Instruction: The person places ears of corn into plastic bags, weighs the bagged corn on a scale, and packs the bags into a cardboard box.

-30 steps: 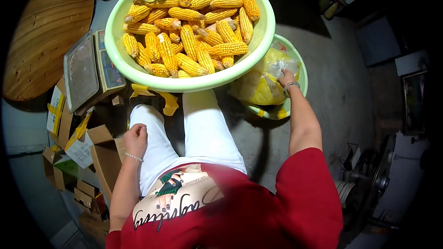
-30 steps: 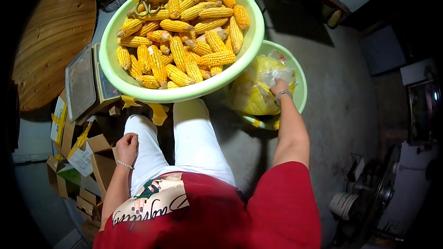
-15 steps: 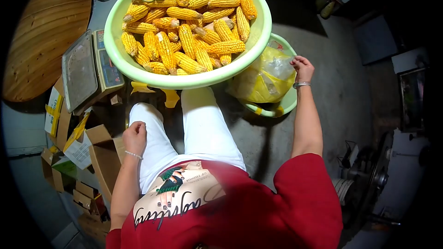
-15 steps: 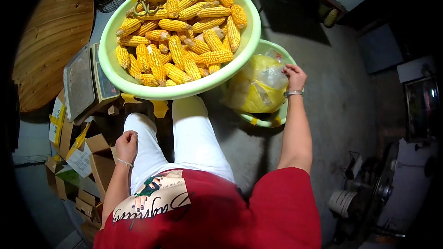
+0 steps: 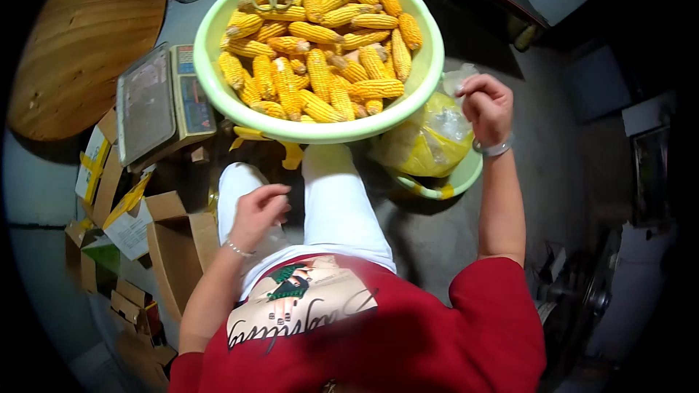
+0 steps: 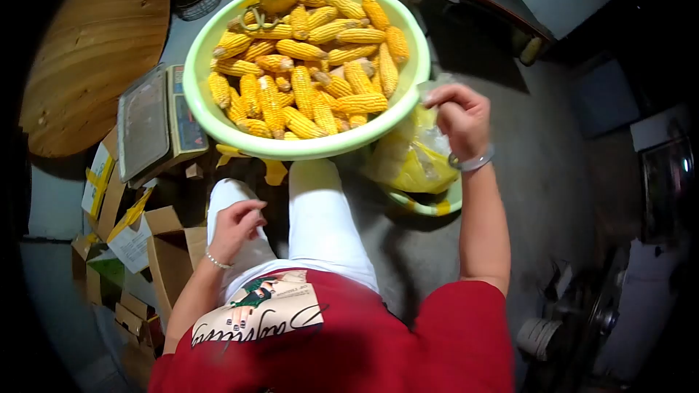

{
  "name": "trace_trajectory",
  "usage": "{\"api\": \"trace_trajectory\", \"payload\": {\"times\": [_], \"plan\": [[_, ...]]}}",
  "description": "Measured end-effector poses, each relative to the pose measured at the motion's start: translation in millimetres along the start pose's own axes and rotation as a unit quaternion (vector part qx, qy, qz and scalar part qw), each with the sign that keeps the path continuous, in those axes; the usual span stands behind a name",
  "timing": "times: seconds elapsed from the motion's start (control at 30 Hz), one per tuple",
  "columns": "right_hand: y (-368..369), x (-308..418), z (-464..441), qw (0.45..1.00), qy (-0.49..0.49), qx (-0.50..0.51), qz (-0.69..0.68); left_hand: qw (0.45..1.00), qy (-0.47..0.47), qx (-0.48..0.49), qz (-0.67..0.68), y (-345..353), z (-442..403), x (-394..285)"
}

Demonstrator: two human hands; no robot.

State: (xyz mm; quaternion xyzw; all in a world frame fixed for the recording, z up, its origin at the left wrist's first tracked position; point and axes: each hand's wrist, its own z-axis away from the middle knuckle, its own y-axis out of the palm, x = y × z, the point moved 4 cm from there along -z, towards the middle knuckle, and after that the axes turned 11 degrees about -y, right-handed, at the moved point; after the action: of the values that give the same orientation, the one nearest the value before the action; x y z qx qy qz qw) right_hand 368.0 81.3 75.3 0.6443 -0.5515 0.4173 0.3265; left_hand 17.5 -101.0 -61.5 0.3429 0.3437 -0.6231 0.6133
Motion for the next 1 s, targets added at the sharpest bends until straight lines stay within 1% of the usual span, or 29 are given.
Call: {"api": "trace_trajectory", "payload": {"times": [0.03,0.07,0.1,0.17,0.23,0.3,0.33,0.43,0.47,0.57,0.6,0.7,0.73,0.8,0.87,0.9,0.97,1.0], "plan": [[26,5,5,0.999,0.009,0.037,0.034,0.998,0.006,0.053,0.035,14,3,-19],[57,9,10,0.992,-0.053,0.093,0.07,0.992,-0.016,0.098,0.08,25,0,-29],[87,11,17,0.977,-0.116,0.146,0.105,0.98,-0.009,0.16,0.122,37,1,-45],[136,10,36,0.944,-0.151,0.253,0.146,0.957,0.011,0.214,0.193,53,-3,-64],[178,14,55,0.916,-0.226,0.301,0.141,0.943,-0.017,0.216,0.253,59,-6,-80],[202,4,73,0.888,-0.257,0.341,0.171,0.93,-0.003,0.195,0.311,57,-19,-74],[209,2,77,0.884,-0.242,0.361,0.174,0.928,-0.011,0.158,0.338,52,-23,-72],[219,1,83,0.889,-0.253,0.357,0.135,0.938,0.03,0.074,0.338,32,-42,-50],[218,9,80,0.901,-0.263,0.326,0.116,0.939,0.021,0.051,0.338,28,-41,-50],[210,11,63,0.936,-0.236,0.238,0.107,0.946,0.034,0.04,0.321,20,-44,-46],[209,17,57,0.941,-0.228,0.229,0.106,0.951,0.053,0.025,0.302,21,-44,-48],[213,-8,46,0.92,-0.227,0.274,0.167,0.956,0.06,0.027,0.286,22,-44,-54],[211,-19,43,0.913,-0.208,0.29,0.199,0.954,0.065,0.014,0.293,22,-47,-52],[210,-36,36,0.898,-0.182,0.295,0.273,0.942,0.077,0.023,0.326,16,-43,-56],[210,-42,30,0.877,-0.151,0.316,0.329,0.936,0.084,0.028,0.341,13,-39,-58],[212,-41,26,0.856,-0.126,0.334,0.373,0.926,0.089,0.048,0.363,13,-38,-62],[215,-38,19,0.807,-0.073,0.366,0.457,0.905,0.096,0.087,0.406,13,-36,-67],[215,-43,14,0.766,-0.024,0.42,0.486,0.88,0.092,0.108,0.453,12,-38,-65]]}}
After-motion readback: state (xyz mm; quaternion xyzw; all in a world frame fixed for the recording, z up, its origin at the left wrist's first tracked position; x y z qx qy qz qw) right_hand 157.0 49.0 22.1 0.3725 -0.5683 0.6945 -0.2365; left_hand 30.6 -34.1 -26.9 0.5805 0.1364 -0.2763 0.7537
